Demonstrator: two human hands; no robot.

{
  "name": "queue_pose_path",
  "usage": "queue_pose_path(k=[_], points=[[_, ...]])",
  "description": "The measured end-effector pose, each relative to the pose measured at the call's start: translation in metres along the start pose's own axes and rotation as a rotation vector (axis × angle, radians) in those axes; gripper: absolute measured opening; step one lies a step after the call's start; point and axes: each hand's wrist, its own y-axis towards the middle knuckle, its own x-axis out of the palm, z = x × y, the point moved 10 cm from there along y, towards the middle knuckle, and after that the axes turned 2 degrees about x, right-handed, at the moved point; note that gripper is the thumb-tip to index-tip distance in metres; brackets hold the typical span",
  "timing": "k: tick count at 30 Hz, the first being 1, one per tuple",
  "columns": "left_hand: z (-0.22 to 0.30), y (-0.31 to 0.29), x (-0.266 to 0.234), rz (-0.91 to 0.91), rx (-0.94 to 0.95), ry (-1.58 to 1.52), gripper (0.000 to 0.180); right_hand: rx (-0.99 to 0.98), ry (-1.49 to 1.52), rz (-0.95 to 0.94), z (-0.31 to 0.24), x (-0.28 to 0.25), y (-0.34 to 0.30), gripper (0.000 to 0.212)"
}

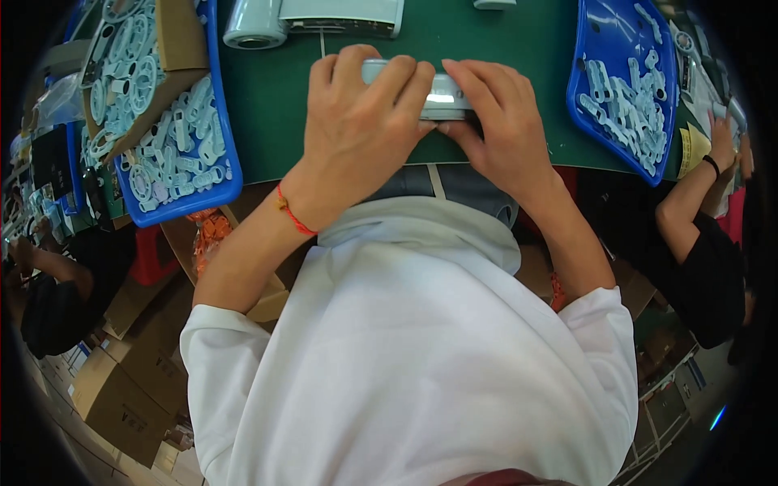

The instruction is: Assembling plastic components of small appliances at a factory workstation.

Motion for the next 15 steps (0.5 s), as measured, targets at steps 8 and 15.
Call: queue_pose_path(k=[8, 15], points=[[0.006, 0.003, 0.003, -0.019, -0.018, 0.042, 0.047, -0.061, -0.075, 0.059, -0.007, 0.004, -0.01, 0.056], [-0.004, 0.005, 0.001, -0.042, -0.043, 0.021, 0.048, 0.03, 0.07, 0.081, -0.012, -0.009, 0.011, 0.04]])
